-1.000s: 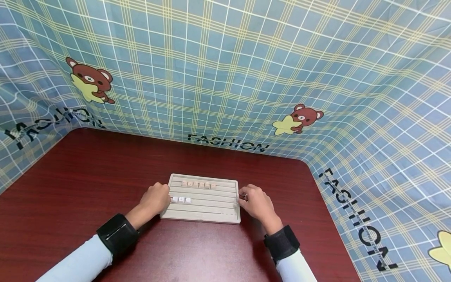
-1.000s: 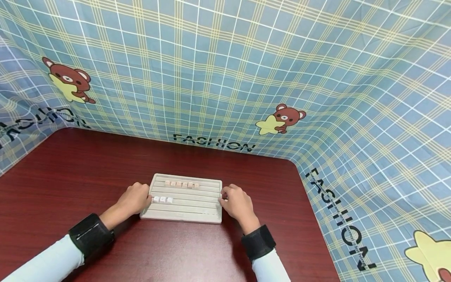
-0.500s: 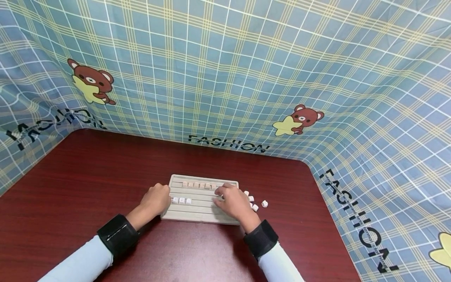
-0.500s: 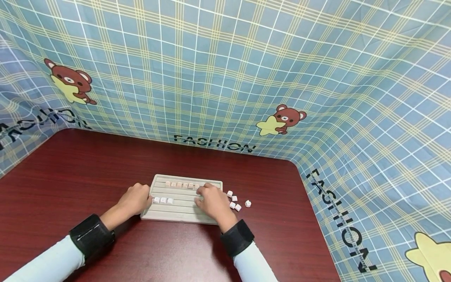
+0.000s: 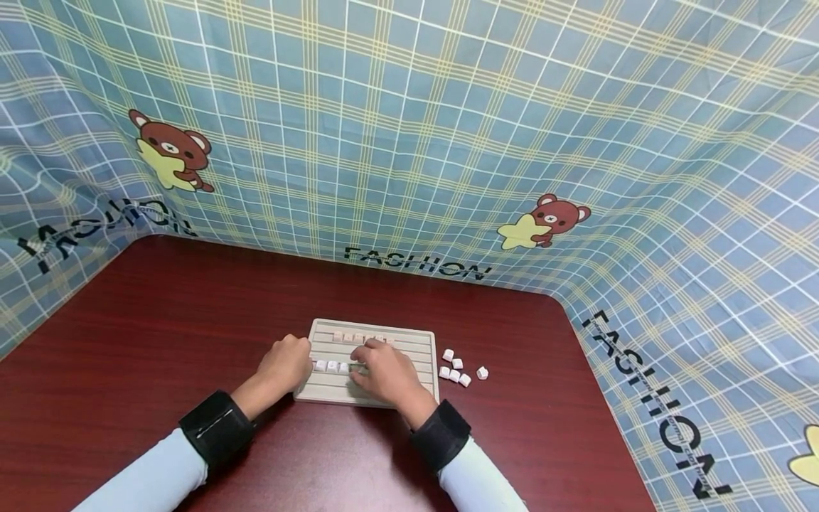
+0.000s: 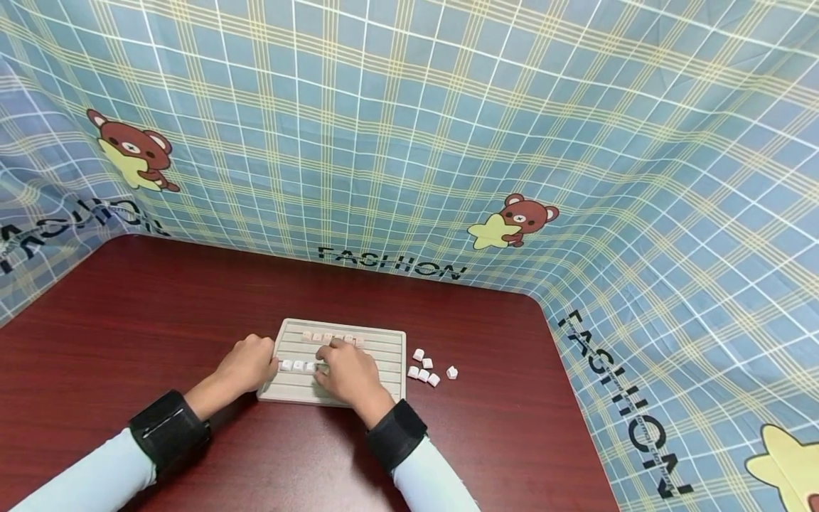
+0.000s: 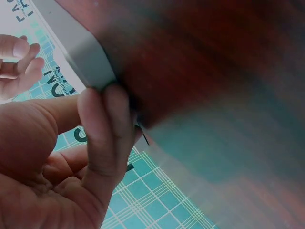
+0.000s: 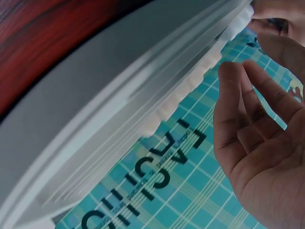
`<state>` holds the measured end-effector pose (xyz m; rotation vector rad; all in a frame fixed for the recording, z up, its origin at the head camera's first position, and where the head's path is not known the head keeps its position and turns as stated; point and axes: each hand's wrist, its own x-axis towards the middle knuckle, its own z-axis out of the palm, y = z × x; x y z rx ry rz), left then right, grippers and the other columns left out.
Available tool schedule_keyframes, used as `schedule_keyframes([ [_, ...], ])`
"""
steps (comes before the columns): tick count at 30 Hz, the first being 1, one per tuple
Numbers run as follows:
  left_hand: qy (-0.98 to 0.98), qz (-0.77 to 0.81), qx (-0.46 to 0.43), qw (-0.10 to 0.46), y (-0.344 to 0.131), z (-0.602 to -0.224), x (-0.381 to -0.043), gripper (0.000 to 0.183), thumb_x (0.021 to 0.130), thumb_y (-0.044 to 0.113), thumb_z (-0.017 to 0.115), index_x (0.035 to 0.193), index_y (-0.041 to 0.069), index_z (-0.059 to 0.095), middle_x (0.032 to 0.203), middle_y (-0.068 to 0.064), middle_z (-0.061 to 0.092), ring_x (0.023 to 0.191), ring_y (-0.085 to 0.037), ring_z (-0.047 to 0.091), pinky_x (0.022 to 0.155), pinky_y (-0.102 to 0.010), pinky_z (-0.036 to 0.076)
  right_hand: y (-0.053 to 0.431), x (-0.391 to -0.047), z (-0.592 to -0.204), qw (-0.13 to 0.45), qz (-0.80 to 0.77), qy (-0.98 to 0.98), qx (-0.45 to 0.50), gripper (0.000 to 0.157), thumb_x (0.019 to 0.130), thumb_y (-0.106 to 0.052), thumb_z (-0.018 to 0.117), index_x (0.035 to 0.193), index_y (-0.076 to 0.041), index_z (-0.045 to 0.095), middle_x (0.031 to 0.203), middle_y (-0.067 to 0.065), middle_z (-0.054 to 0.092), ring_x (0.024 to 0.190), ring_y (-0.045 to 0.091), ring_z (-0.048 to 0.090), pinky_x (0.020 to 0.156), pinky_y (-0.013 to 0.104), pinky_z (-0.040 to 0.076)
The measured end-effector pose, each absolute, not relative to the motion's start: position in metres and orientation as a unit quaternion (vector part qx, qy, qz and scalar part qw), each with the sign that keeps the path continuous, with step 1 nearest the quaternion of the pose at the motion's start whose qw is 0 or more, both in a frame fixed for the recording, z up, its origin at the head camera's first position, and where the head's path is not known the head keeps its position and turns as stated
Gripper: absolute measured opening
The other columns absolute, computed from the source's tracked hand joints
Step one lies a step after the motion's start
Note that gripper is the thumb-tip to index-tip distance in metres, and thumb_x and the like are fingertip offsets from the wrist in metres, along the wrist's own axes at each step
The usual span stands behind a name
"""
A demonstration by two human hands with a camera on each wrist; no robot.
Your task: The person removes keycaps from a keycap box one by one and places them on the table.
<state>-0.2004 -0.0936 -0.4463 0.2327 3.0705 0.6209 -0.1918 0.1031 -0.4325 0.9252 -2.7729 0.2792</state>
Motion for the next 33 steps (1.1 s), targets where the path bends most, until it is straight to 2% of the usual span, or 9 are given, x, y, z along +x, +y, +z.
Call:
schedule_keyframes([
  [7, 0.977, 0.194, 0.085, -0.017, -0.094, -0.447, -0.198, 0.008, 0.074, -0.001, 0.059, 0.067, -0.002, 0.061, 0.069, -0.021, 0.063, 0.057, -0.024, 0.054, 0.044, -0.043, 0.048, 0.089, -0.19, -0.437, 0.105, 0.088, -0.938, 0.319, 0.025, 0.077, -0.03, 0.072, 0.098, -0.016, 0.071, 0.09, 0.0, 0.066, 0.075, 0.014, 0.062, 0.059, 0.027, 0.055],
  [16, 0.976, 0.196, 0.091, -0.026, -0.095, -0.447, -0.199, 0.008, 0.072, -0.001, 0.059, 0.064, -0.001, 0.059, 0.068, -0.02, 0.062, 0.055, -0.024, 0.054, 0.043, -0.043, 0.048, 0.08, -0.19, -0.439, 0.109, 0.073, -0.944, 0.303, 0.025, 0.076, -0.031, 0.073, 0.097, -0.017, 0.071, 0.088, 0.0, 0.064, 0.074, 0.016, 0.063, 0.056, 0.029, 0.055],
  [26, 0.975, 0.192, 0.1, -0.043, -0.095, -0.448, -0.199, 0.012, 0.071, -0.001, 0.059, 0.059, 0.001, 0.057, 0.064, -0.018, 0.061, 0.054, -0.023, 0.053, 0.042, -0.043, 0.047, 0.077, -0.192, -0.44, 0.086, 0.073, -0.95, 0.29, 0.02, 0.076, -0.023, 0.073, 0.096, -0.018, 0.072, 0.089, 0.0, 0.065, 0.076, 0.016, 0.063, 0.057, 0.029, 0.055],
  [33, 0.976, 0.195, 0.094, -0.034, -0.095, -0.446, -0.199, 0.013, 0.072, -0.001, 0.059, 0.06, 0.002, 0.057, 0.064, -0.017, 0.06, 0.055, -0.022, 0.052, 0.043, -0.041, 0.047, 0.075, -0.194, -0.441, 0.085, 0.07, -0.953, 0.284, 0.017, 0.078, -0.016, 0.07, 0.094, -0.018, 0.073, 0.09, 0.001, 0.066, 0.077, 0.016, 0.064, 0.058, 0.028, 0.055],
])
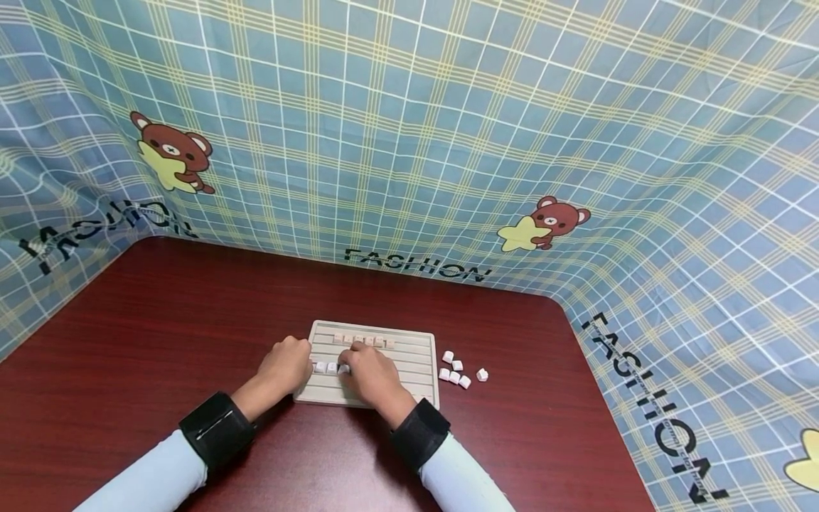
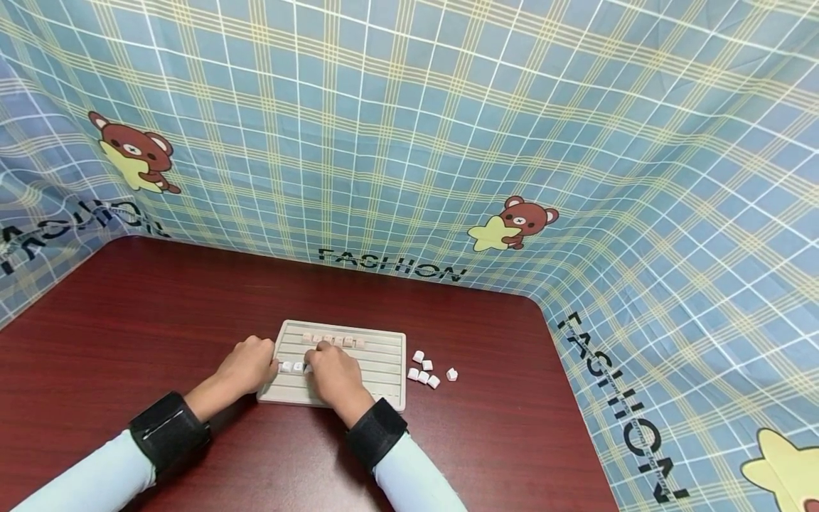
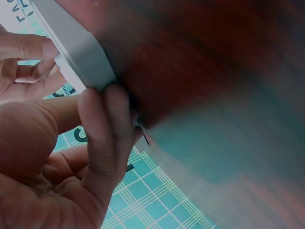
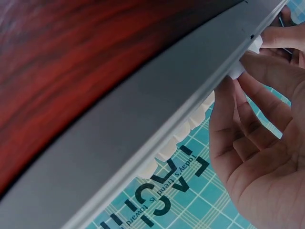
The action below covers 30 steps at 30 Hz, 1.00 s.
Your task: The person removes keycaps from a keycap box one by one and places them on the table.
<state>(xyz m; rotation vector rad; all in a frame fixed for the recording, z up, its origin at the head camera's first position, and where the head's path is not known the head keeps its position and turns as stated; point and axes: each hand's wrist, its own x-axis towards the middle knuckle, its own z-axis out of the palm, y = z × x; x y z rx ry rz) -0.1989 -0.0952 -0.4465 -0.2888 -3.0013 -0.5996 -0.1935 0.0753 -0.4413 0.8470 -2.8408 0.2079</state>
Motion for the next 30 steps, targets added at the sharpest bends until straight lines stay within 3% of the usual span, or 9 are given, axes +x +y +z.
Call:
schedule_keyframes([
  [15, -0.976, -0.199, -0.085, 0.019, -0.0954, -0.4458, -0.1984, 0.009, 0.072, -0.001, 0.059, 0.063, 0.0, 0.059, 0.068, -0.019, 0.063, 0.056, -0.024, 0.055, 0.045, -0.044, 0.049, 0.0742, -0.194, -0.4442, 0.089, 0.078, -0.95, 0.289, 0.017, 0.076, -0.012, 0.071, 0.093, -0.015, 0.073, 0.089, 0.003, 0.066, 0.074, 0.017, 0.064, 0.057, 0.027, 0.054],
  [30, -0.976, -0.196, -0.091, 0.022, -0.0951, -0.4482, -0.2002, 0.015, 0.073, -0.003, 0.058, 0.059, 0.001, 0.058, 0.063, -0.016, 0.059, 0.054, -0.021, 0.051, 0.042, -0.039, 0.047, 0.0827, -0.1925, -0.4417, 0.098, 0.085, -0.947, 0.293, 0.017, 0.077, -0.013, 0.07, 0.094, -0.015, 0.073, 0.089, 0.002, 0.066, 0.076, 0.015, 0.064, 0.058, 0.025, 0.055],
])
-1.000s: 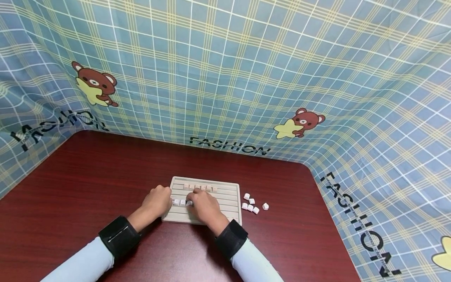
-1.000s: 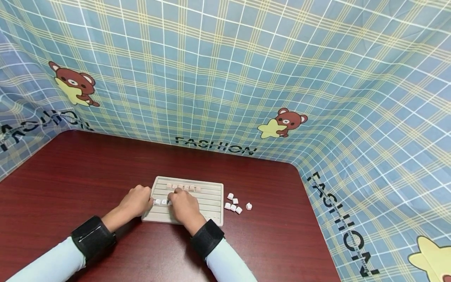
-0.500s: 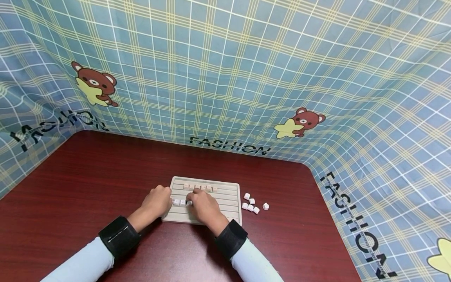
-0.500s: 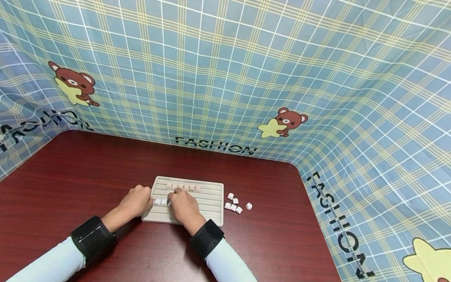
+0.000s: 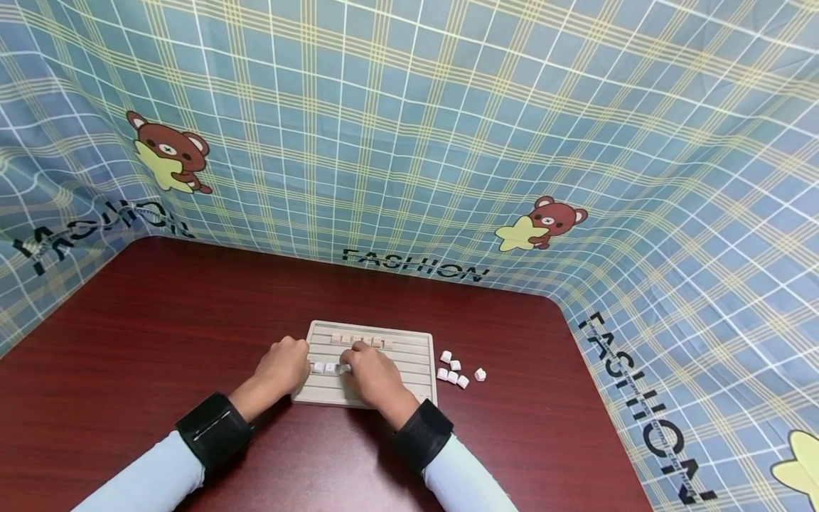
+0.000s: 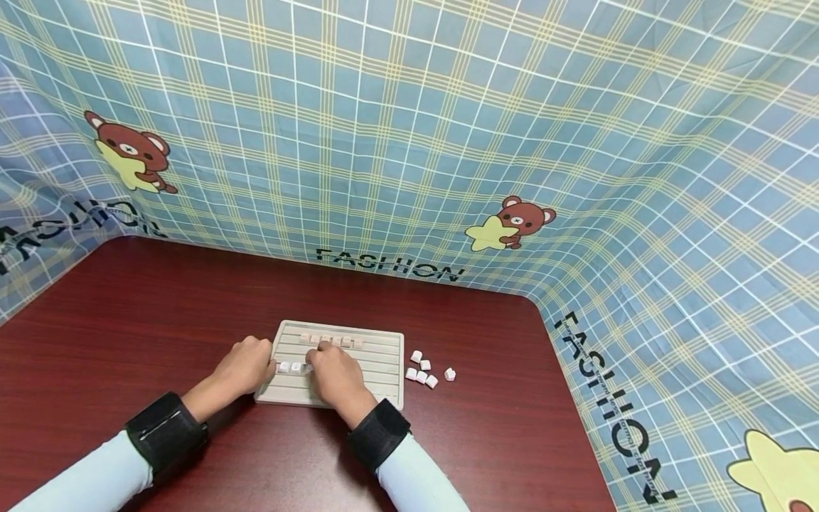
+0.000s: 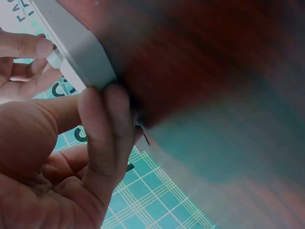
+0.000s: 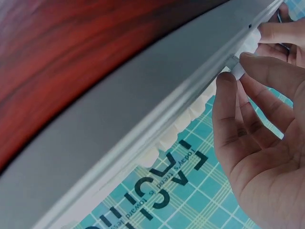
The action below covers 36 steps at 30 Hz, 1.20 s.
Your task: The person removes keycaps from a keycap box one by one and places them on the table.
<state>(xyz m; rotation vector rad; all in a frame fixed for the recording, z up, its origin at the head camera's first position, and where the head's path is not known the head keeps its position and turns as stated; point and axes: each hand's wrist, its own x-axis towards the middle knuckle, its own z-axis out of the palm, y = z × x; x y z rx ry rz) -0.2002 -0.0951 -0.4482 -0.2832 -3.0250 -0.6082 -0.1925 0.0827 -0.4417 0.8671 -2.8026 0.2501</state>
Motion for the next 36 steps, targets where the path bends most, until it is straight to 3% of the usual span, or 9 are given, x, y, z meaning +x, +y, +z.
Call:
schedule_keyframes([
  [8, -0.976, -0.197, -0.088, 0.018, -0.094, -0.449, -0.2, 0.013, 0.074, -0.004, 0.057, 0.061, -0.001, 0.059, 0.062, -0.014, 0.056, 0.052, -0.02, 0.048, 0.041, -0.036, 0.045, 0.103, -0.191, -0.439, 0.11, 0.098, -0.943, 0.299, 0.017, 0.076, -0.012, 0.07, 0.093, -0.012, 0.072, 0.088, 0.004, 0.066, 0.077, 0.015, 0.062, 0.063, 0.028, 0.055],
  [26, -0.977, -0.197, -0.078, 0.01, -0.097, -0.446, -0.2, 0.009, 0.076, -0.002, 0.058, 0.068, -0.003, 0.062, 0.069, -0.019, 0.061, 0.056, -0.023, 0.052, 0.043, -0.041, 0.048, 0.168, -0.182, -0.44, 0.141, 0.128, -0.948, 0.254, 0.016, 0.073, -0.006, 0.071, 0.089, -0.01, 0.071, 0.083, 0.006, 0.064, 0.071, 0.016, 0.063, 0.056, 0.033, 0.055],
  [36, -0.977, -0.194, -0.086, 0.013, -0.097, -0.448, -0.198, 0.009, 0.076, -0.002, 0.058, 0.069, -0.004, 0.063, 0.068, -0.019, 0.061, 0.056, -0.022, 0.051, 0.043, -0.04, 0.047, 0.196, -0.174, -0.441, 0.129, 0.125, -0.963, 0.201, 0.016, 0.076, -0.007, 0.07, 0.091, -0.01, 0.071, 0.087, 0.005, 0.064, 0.069, 0.014, 0.059, 0.055, 0.033, 0.053],
])
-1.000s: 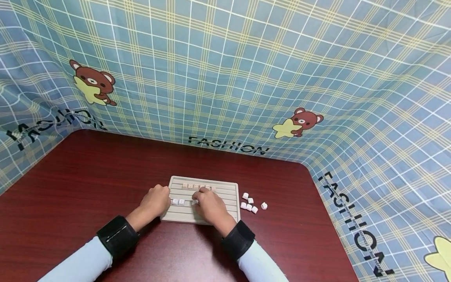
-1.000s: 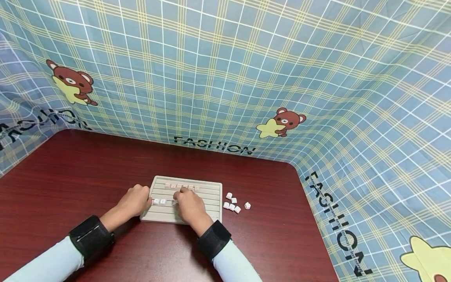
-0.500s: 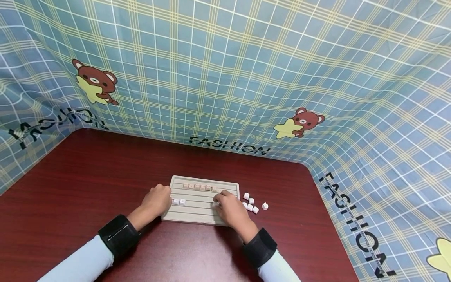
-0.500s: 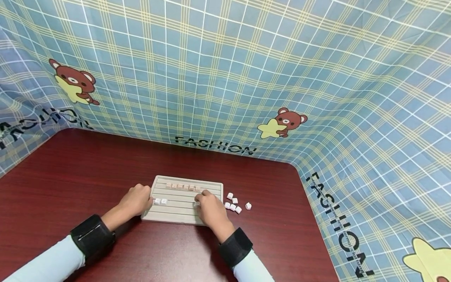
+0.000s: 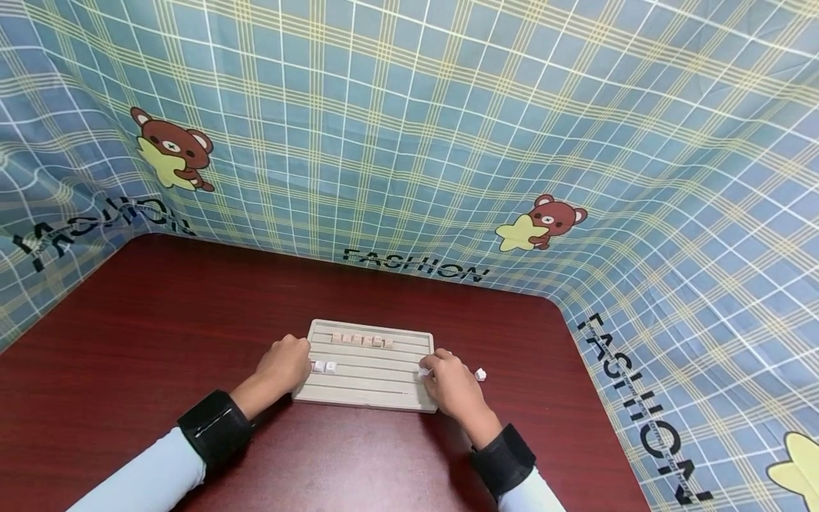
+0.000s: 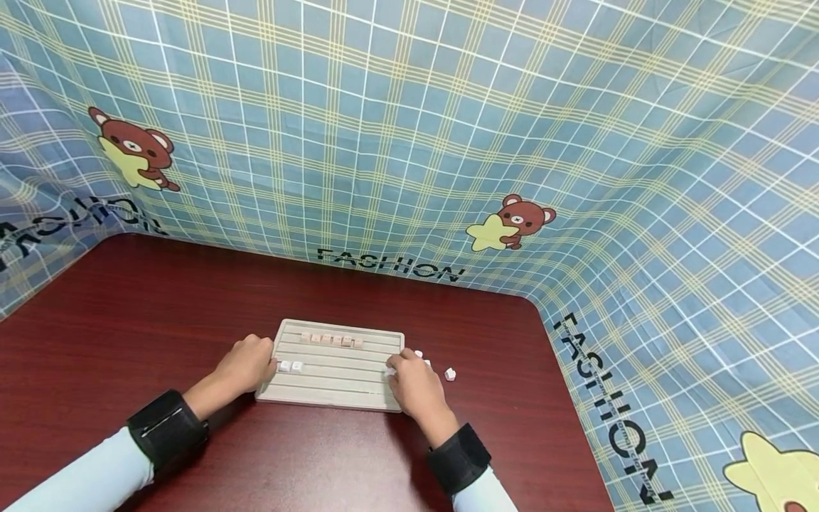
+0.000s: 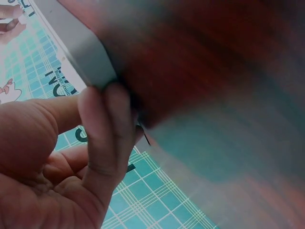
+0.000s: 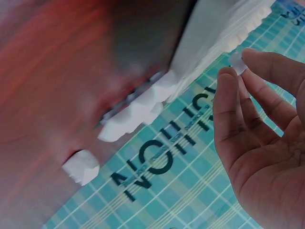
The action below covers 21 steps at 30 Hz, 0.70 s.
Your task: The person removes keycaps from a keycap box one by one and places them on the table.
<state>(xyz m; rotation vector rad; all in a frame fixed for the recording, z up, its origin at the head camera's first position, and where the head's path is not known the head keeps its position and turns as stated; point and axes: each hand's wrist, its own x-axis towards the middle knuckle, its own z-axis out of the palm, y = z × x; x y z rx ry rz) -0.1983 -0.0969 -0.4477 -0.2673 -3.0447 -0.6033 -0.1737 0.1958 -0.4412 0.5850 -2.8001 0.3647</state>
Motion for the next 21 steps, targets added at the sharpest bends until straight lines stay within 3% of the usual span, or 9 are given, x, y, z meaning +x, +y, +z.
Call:
schedule_keyframes([
  [8, -0.977, -0.192, -0.092, 0.03, -0.097, -0.448, -0.198, 0.011, 0.075, -0.003, 0.058, 0.065, -0.003, 0.062, 0.065, -0.019, 0.061, 0.054, -0.021, 0.051, 0.042, -0.039, 0.048, 0.214, -0.172, -0.448, 0.129, 0.132, -0.966, 0.18, 0.017, 0.076, -0.009, 0.073, 0.093, -0.008, 0.071, 0.091, 0.007, 0.065, 0.071, 0.014, 0.061, 0.056, 0.031, 0.053],
  [21, -0.975, -0.201, -0.087, 0.024, -0.097, -0.45, -0.199, 0.011, 0.074, -0.004, 0.056, 0.064, -0.002, 0.061, 0.065, -0.017, 0.059, 0.054, -0.021, 0.05, 0.041, -0.038, 0.046, 0.228, -0.174, -0.45, 0.112, 0.148, -0.97, 0.157, 0.011, 0.078, -0.007, 0.071, 0.089, -0.008, 0.069, 0.08, 0.005, 0.061, 0.067, 0.013, 0.058, 0.052, 0.031, 0.05],
])
